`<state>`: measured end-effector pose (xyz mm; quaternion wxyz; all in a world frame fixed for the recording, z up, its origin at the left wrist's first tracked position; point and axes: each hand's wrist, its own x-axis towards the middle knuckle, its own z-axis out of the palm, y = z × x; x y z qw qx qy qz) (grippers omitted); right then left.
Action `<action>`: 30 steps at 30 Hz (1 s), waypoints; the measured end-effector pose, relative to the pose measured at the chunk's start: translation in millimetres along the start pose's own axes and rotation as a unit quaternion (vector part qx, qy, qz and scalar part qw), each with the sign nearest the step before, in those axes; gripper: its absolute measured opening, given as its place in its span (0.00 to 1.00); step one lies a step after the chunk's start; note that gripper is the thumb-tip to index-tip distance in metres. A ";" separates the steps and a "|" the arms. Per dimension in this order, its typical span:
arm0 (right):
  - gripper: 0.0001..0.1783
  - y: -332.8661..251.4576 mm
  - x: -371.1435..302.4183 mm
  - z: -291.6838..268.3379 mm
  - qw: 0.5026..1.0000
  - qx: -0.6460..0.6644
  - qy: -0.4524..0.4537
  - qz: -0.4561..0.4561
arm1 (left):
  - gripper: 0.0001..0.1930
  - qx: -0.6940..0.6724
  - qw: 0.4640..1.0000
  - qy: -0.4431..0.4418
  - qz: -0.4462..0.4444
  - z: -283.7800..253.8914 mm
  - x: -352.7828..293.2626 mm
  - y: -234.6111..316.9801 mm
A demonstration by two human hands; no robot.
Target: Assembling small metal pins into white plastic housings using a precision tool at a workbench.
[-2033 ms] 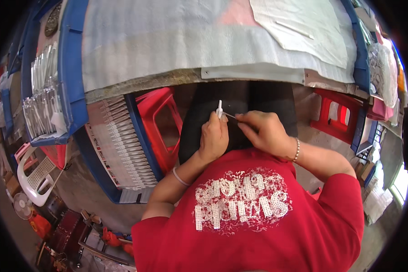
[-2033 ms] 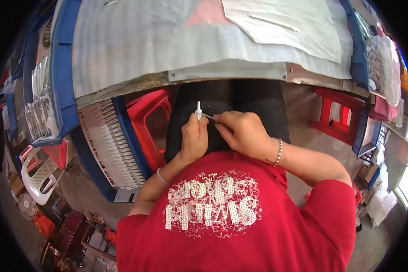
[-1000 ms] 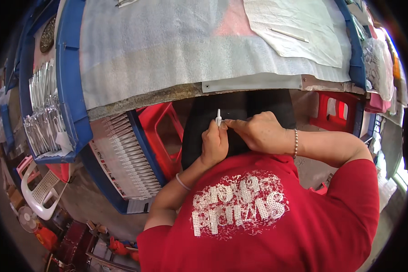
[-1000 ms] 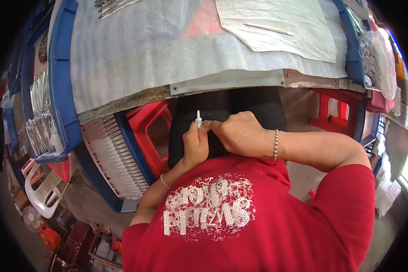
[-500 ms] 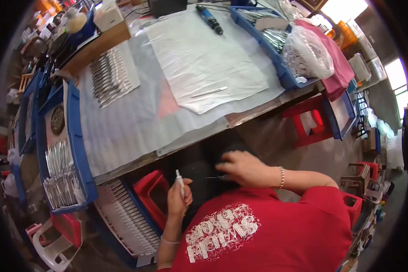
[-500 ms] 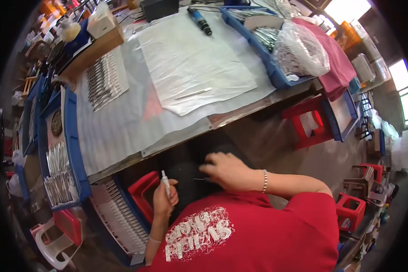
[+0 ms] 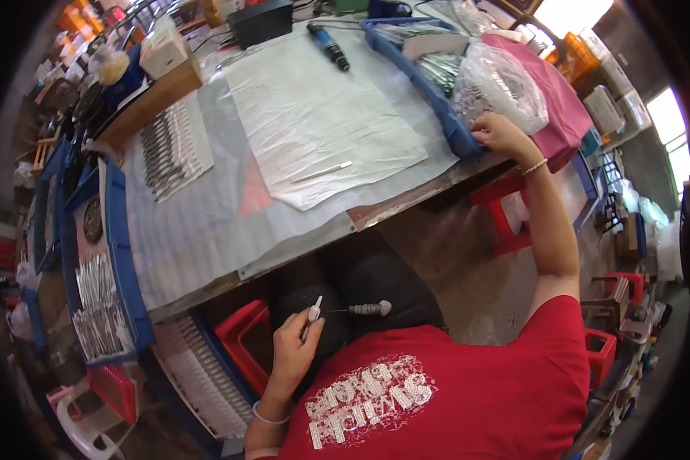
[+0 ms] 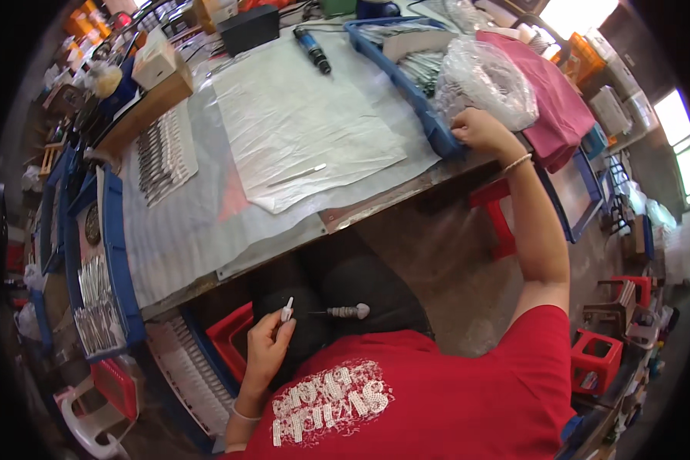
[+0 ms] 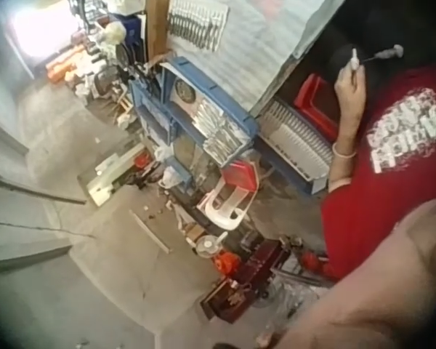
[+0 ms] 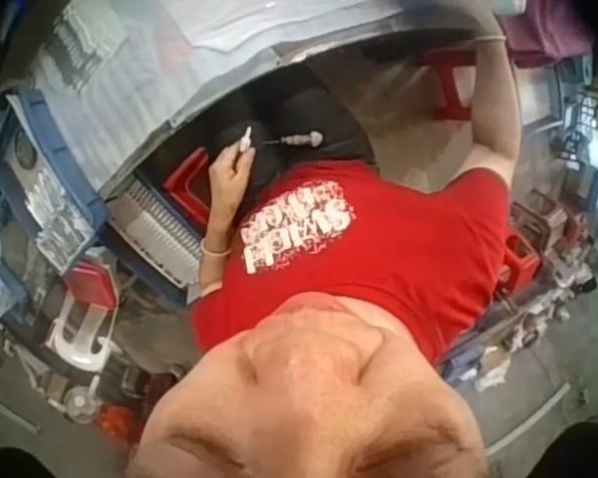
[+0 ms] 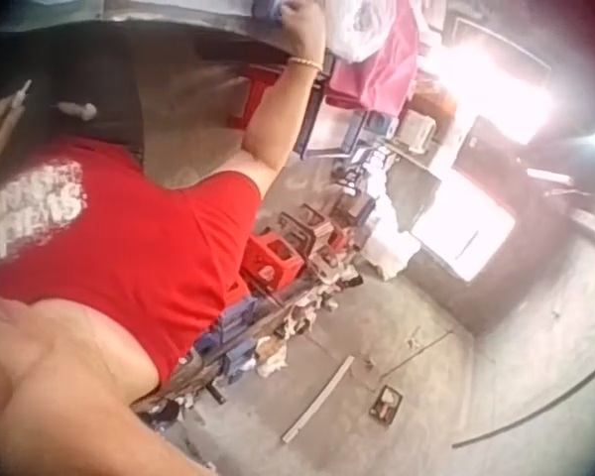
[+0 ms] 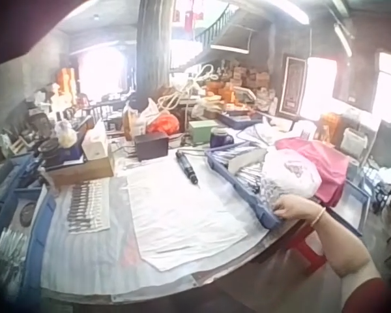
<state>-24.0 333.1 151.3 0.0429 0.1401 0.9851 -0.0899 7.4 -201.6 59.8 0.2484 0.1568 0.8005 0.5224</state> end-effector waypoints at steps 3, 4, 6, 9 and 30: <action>0.10 -0.6 14.8 -8.9 0.988 0.101 -0.110 -0.032 | 0.12 0.100 0.990 0.037 0.093 0.1 4.3 16.2; 0.11 15.7 12.8 -6.3 0.976 0.191 -0.098 0.020 | 0.12 0.107 0.988 0.035 0.105 0.0 6.8 24.8; 0.15 6.8 -6.1 -34.8 0.978 0.200 -0.011 0.053 | 0.12 0.142 0.981 0.048 0.125 0.6 11.5 33.7; 0.22 -70.3 -57.6 -46.5 0.964 0.220 0.143 0.040 | 0.13 0.172 0.971 0.098 0.136 4.9 14.0 34.0; 0.13 -286.6 -130.4 139.4 0.808 0.422 0.058 -0.407 | 0.09 0.218 0.974 -0.008 0.068 -2.9 -9.1 40.4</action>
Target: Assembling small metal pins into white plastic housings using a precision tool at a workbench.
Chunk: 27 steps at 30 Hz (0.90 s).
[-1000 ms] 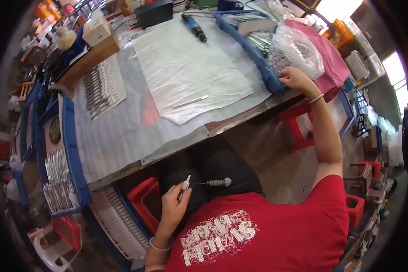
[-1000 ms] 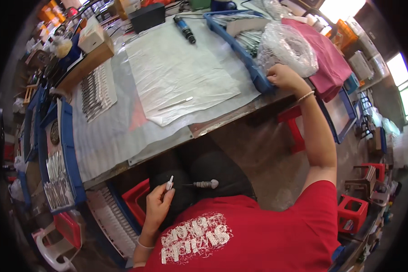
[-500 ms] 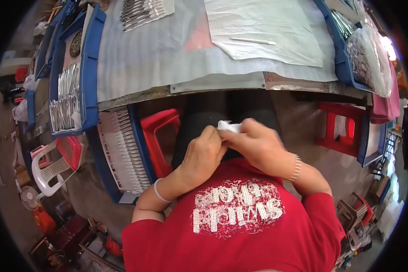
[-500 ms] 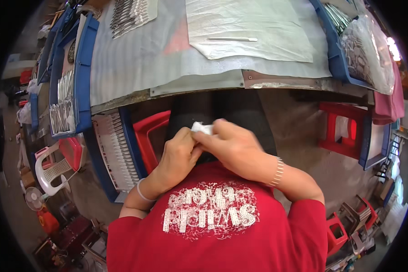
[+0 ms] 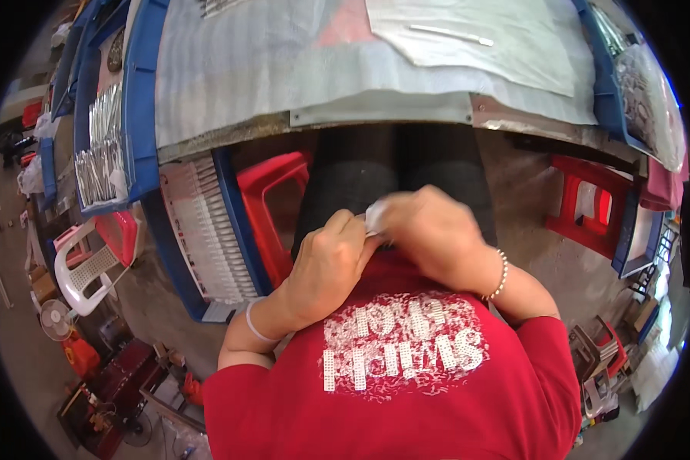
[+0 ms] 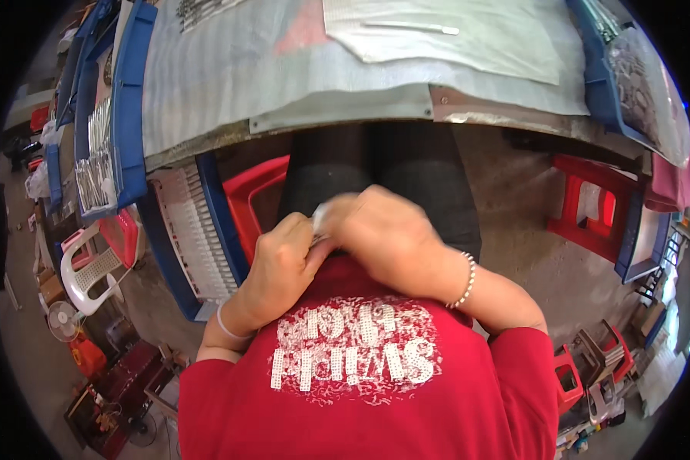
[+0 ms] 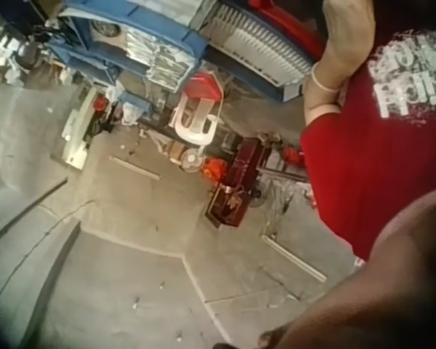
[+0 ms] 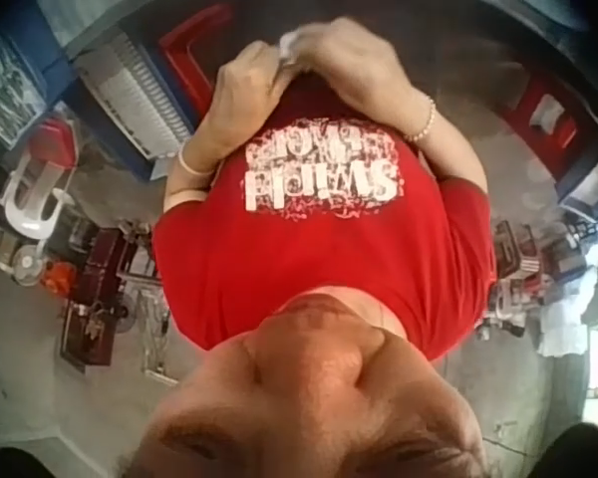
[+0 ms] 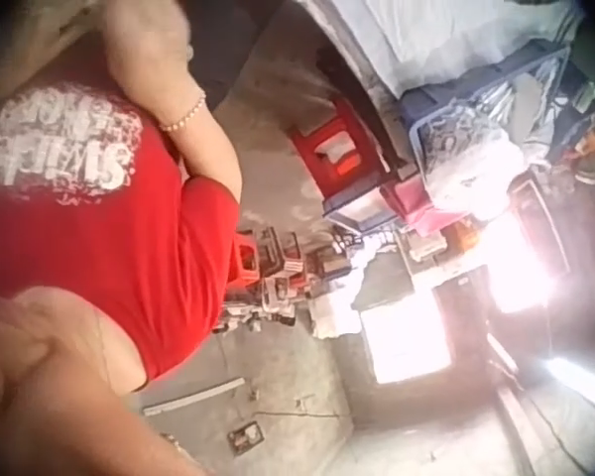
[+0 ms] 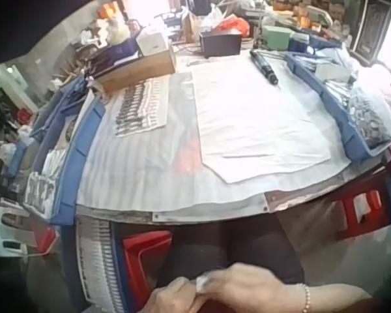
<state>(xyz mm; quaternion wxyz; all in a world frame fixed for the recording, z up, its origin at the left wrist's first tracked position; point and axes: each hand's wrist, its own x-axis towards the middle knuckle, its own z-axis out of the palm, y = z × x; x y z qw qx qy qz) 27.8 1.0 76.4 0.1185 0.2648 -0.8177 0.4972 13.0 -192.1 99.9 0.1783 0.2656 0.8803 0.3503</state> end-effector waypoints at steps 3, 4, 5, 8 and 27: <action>0.10 17.8 -6.5 9.1 0.995 -0.061 -0.021 0.079 | 0.08 0.035 0.999 -0.008 0.007 -5.7 -0.3 0.3; 0.09 30.8 -9.6 4.4 0.986 -0.076 0.008 0.148 | 0.08 0.017 1.000 -0.009 0.013 -6.4 -2.0 0.2; 0.08 25.8 -4.6 -2.9 0.978 -0.004 0.050 0.203 | 0.08 0.017 1.000 -0.009 0.009 -6.4 0.5 -1.4; 0.10 -12.8 -4.9 10.0 0.999 0.019 -0.009 0.049 | 0.09 0.028 0.999 -0.005 0.038 -8.8 -4.8 5.9; 0.11 27.6 -2.8 -2.2 0.978 -0.085 0.041 0.186 | 0.13 -0.564 0.761 -0.177 -0.269 17.4 1.8 -36.0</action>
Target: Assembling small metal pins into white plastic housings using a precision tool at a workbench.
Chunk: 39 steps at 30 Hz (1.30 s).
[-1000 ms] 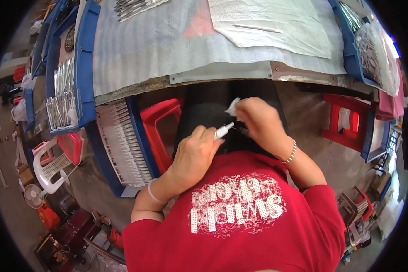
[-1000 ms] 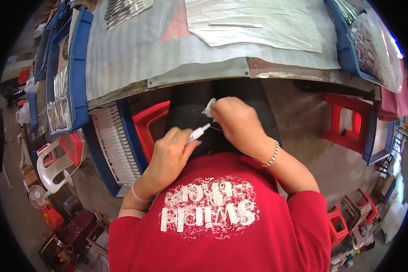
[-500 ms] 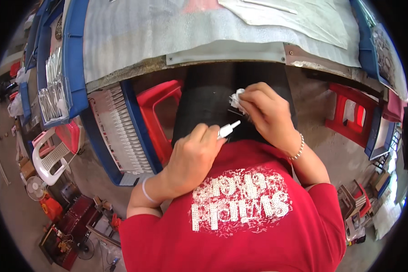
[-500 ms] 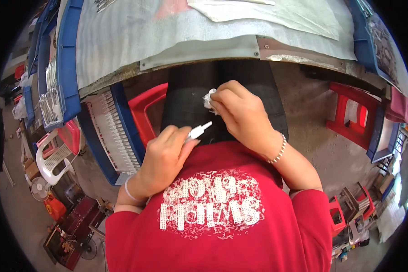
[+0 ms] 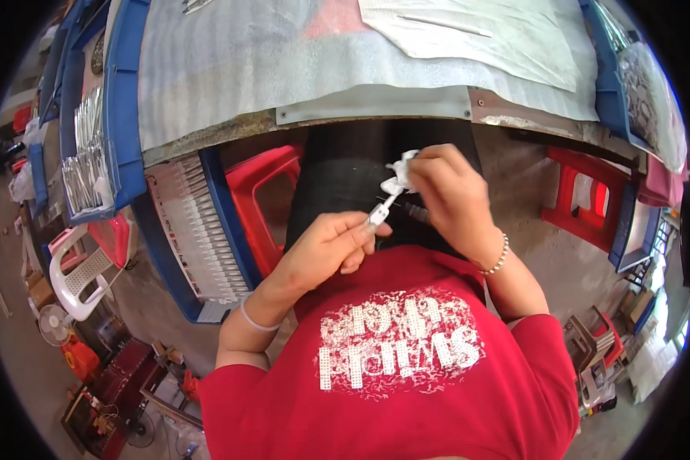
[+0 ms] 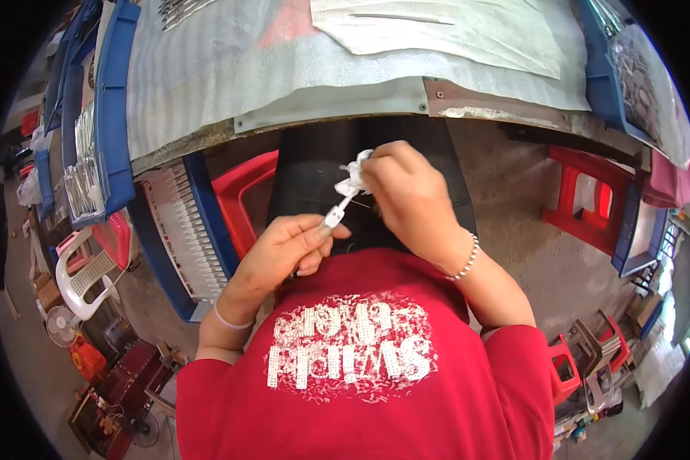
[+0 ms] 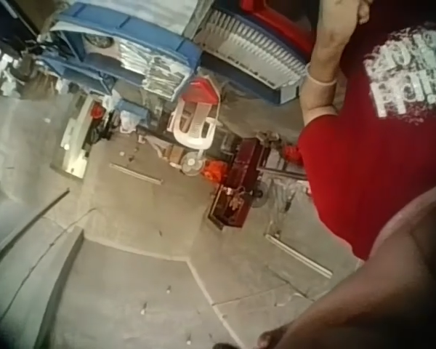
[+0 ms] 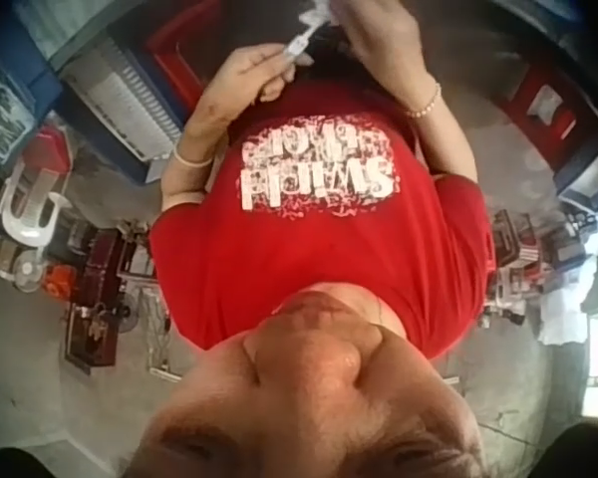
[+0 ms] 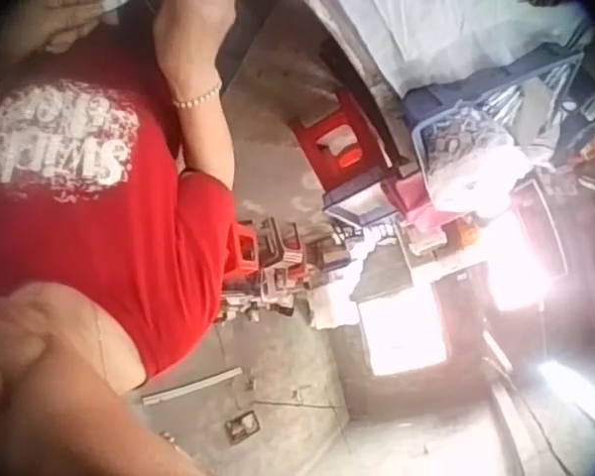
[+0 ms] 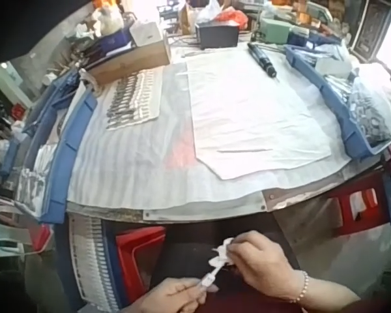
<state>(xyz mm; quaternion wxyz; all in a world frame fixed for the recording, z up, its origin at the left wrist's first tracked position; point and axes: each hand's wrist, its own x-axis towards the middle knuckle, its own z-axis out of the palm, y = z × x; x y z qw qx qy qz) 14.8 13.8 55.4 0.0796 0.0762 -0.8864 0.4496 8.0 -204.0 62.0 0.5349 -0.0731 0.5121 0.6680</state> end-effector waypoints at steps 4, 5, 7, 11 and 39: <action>0.12 -33.2 -15.1 4.8 0.985 0.050 -0.117 -0.120 | 0.09 0.406 0.850 0.066 0.328 2.1 4.5 -10.2; 0.10 -21.1 -11.9 9.3 0.990 0.022 -0.107 -0.086 | 0.10 0.512 0.778 0.130 0.340 2.2 3.4 -8.8; 0.06 8.0 -6.0 9.8 0.996 -0.036 -0.077 0.022 | 0.07 0.596 0.707 0.213 0.315 7.8 5.5 -6.0; 0.08 -27.6 -7.8 12.9 0.988 0.068 -0.107 -0.085 | 0.11 0.641 0.650 0.166 0.374 0.4 -2.1 -11.6; 0.10 -24.9 18.3 8.6 0.995 0.086 -0.036 -0.027 | 0.06 0.516 0.770 0.149 0.344 -10.1 -22.6 0.2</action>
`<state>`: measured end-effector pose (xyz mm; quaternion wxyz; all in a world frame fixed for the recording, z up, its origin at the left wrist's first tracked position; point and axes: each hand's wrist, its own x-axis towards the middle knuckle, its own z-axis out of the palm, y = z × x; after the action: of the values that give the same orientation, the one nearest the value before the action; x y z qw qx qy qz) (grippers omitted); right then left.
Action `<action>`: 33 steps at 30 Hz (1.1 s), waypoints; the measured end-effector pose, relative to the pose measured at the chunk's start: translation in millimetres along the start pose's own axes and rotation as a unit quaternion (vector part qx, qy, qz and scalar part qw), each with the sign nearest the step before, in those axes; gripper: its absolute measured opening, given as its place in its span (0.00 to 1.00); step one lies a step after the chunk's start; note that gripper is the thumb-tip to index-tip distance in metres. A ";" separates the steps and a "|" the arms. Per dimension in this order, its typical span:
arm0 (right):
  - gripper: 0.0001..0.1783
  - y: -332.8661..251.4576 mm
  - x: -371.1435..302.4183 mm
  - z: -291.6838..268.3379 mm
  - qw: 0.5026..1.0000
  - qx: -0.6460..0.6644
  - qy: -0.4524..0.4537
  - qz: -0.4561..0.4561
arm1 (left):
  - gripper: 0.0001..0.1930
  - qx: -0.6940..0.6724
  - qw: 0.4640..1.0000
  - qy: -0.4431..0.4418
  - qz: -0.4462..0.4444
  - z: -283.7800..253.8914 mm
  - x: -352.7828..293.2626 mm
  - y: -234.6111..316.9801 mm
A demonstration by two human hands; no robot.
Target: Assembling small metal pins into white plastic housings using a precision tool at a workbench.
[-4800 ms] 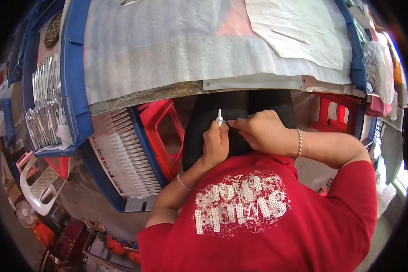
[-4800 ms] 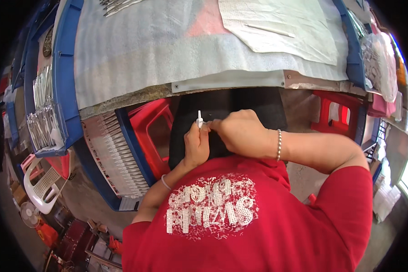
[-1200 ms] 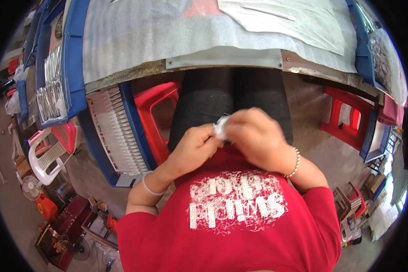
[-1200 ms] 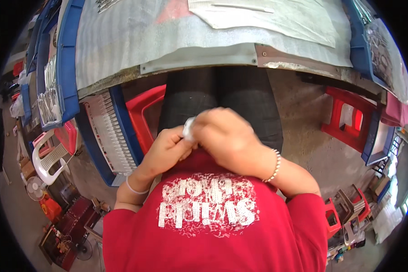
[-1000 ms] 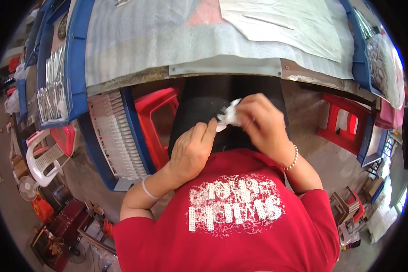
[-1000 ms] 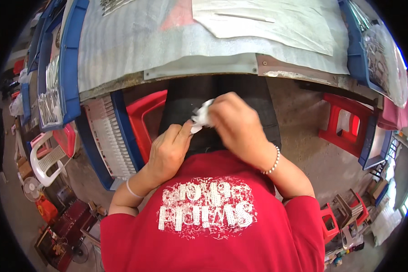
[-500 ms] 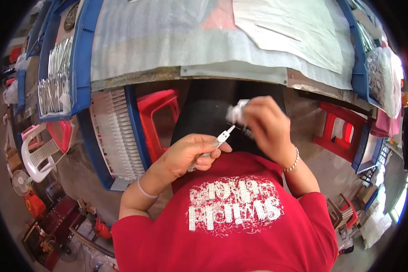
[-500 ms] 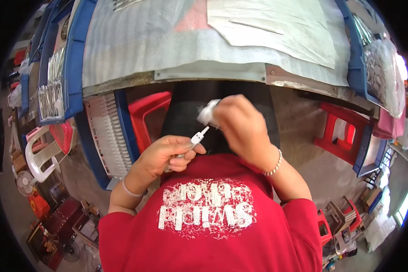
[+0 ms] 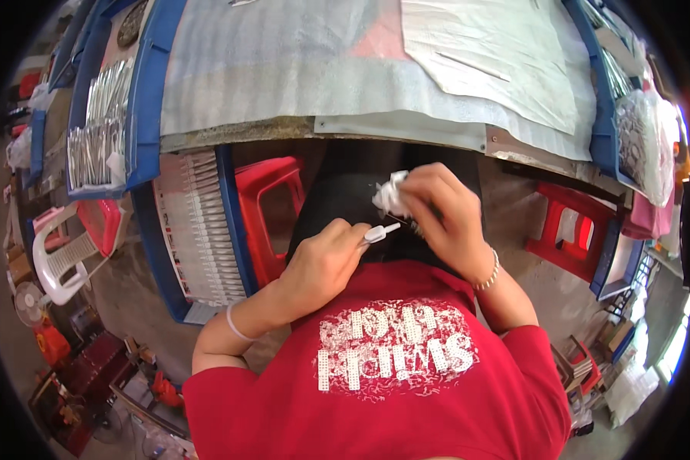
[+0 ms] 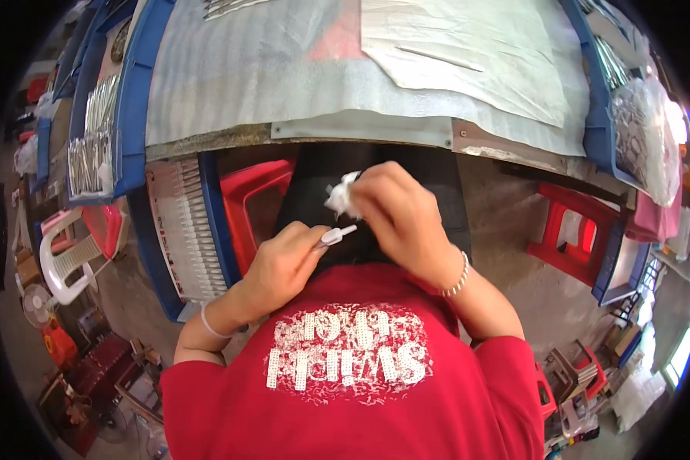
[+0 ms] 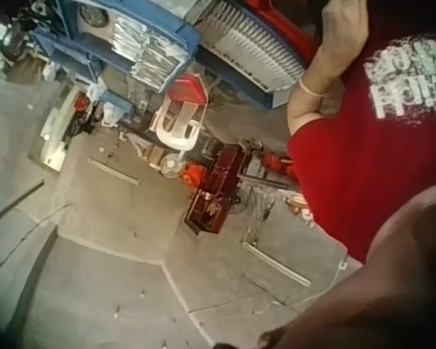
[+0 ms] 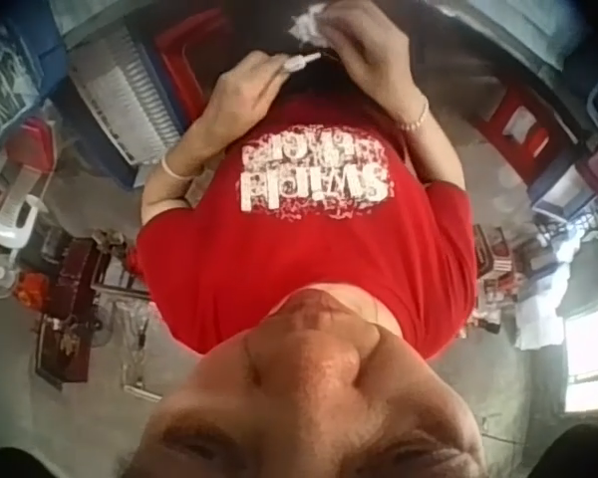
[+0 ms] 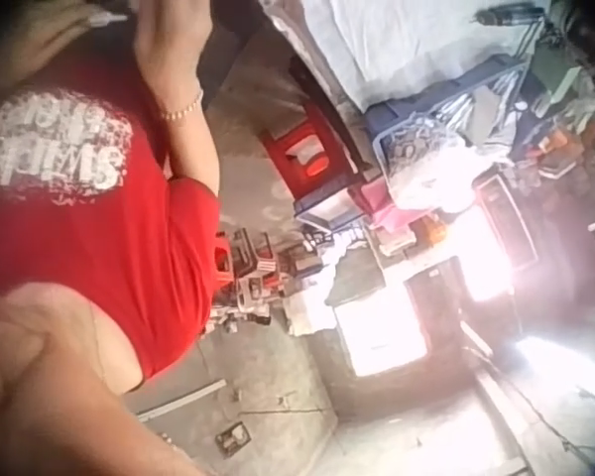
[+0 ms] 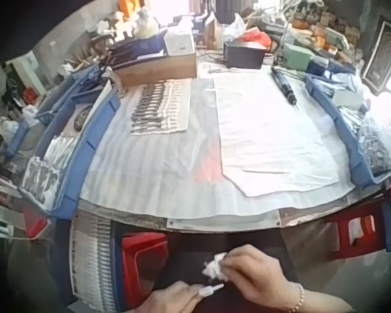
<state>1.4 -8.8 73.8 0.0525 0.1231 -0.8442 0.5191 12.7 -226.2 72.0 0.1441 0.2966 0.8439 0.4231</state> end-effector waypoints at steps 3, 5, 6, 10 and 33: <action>0.09 -25.9 -8.9 6.3 0.978 -0.054 -0.104 -0.171 | 0.08 -0.539 0.777 -0.160 -0.284 -19.5 1.6 -2.7; 0.12 -1.3 -7.6 6.0 0.988 -0.089 -0.029 -0.126 | 0.11 -0.704 0.596 -0.148 -0.356 -18.0 4.6 -7.4; 0.15 4.1 -7.0 -0.7 0.992 -0.110 0.018 -0.061 | 0.16 -0.710 0.565 -0.164 -0.386 -20.2 5.5 -7.9; 0.12 -26.5 -21.0 -0.9 0.978 -0.081 -0.062 -0.184 | 0.13 -0.754 0.504 -0.236 -0.349 -19.4 8.6 -1.4; 0.11 52.2 -7.2 -258.2 0.830 -0.498 0.246 0.047 | 0.22 -0.722 0.631 -0.002 -0.283 -29.7 -8.7 -21.7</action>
<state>-15.4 244.4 144.8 0.2880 -0.0917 -0.9523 0.0428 -3.4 -260.4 72.4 0.4271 -0.1550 0.3107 0.8349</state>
